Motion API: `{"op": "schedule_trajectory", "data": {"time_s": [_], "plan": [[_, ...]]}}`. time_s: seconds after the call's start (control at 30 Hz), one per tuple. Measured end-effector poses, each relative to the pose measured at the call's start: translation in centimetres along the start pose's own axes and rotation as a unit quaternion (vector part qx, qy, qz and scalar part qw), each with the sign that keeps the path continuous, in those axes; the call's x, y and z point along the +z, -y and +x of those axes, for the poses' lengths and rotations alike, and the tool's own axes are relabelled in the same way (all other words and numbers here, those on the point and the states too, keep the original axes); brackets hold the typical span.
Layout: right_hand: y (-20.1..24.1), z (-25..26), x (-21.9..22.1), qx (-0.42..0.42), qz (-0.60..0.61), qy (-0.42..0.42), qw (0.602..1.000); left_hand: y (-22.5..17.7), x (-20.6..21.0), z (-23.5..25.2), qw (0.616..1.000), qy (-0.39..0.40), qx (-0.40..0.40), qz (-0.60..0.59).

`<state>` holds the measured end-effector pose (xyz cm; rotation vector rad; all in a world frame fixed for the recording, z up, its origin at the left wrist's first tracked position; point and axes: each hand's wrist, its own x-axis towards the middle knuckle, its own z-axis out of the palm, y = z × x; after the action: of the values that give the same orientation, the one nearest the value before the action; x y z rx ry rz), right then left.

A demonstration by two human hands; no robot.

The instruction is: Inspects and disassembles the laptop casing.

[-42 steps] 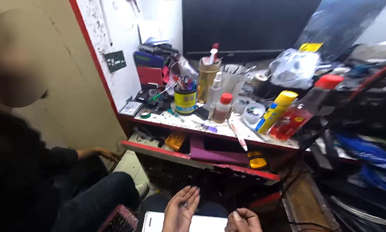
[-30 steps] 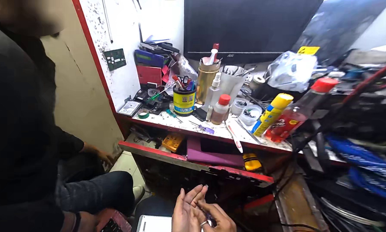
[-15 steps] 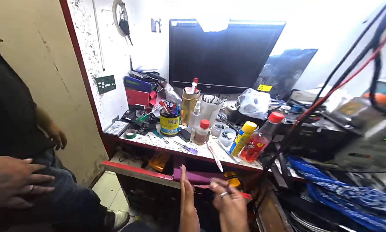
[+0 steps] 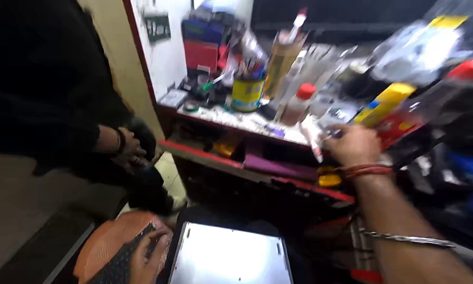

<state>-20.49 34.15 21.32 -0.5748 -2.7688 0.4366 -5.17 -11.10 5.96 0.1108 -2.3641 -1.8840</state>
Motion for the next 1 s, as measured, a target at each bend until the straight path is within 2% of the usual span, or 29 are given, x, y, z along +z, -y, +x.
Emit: {"op": "schedule_trajectory", "data": {"time_s": [0.07,0.1,0.13,0.17,0.2,0.23,0.27,0.3,0.4,0.53,0.63,0.77,0.9,1.0], "plan": [[1.5,-2.4,-1.5,-0.035,0.014,-0.039,0.999,1.3,-1.9,-1.3,0.998,-0.038,-0.01,0.045],[4.6,-4.9,-3.4,0.002,0.006,-0.017,1.0,1.8,-2.4,-1.9,0.997,-0.056,-0.012,0.058],[9.6,-7.6,-6.1,0.146,0.043,0.049,0.987,2.3,-2.7,-2.5,0.995,-0.07,-0.015,0.068],[10.4,-10.5,-6.6,0.179,0.096,0.029,0.979,2.6,-2.8,-3.2,0.994,-0.079,-0.021,0.076],[7.4,-13.3,-5.4,0.134,0.15,-0.012,0.979,2.8,-2.7,-3.8,0.993,-0.084,-0.029,0.078],[2.3,-15.2,-3.0,0.064,0.22,-0.059,0.972,2.9,-2.6,-4.2,0.993,-0.082,-0.034,0.074],[-1.8,-16.4,-0.7,0.002,0.311,-0.086,0.947,3.0,-2.3,-4.4,0.994,-0.073,-0.037,0.067],[-3.6,-17.6,0.6,-0.022,0.372,-0.077,0.925,2.9,-1.9,-4.4,0.996,-0.06,-0.033,0.063],[-1.6,-22.5,2.2,-0.003,0.363,-0.02,0.932,2.3,-0.1,-3.3,0.996,-0.008,0.005,0.086],[-0.5,-26.9,6.6,0.009,0.371,0.074,0.926,0.9,3.2,-1.1,0.989,0.097,0.051,0.101],[0.8,-28.1,7.9,-0.012,0.375,0.124,0.919,-0.7,6.1,-0.2,0.984,0.168,0.048,0.016],[4.0,-27.4,8.7,-0.05,0.439,0.177,0.88,-4.7,9.6,0.3,0.952,0.225,-0.041,-0.202],[6.3,-26.0,9.3,-0.086,0.485,0.217,0.843,-6.5,10.3,0.9,0.937,0.137,-0.086,-0.31],[6.4,-24.0,9.0,-0.102,0.427,0.197,0.877,-6.4,9.0,1.6,0.939,0.075,-0.123,-0.312]]}}
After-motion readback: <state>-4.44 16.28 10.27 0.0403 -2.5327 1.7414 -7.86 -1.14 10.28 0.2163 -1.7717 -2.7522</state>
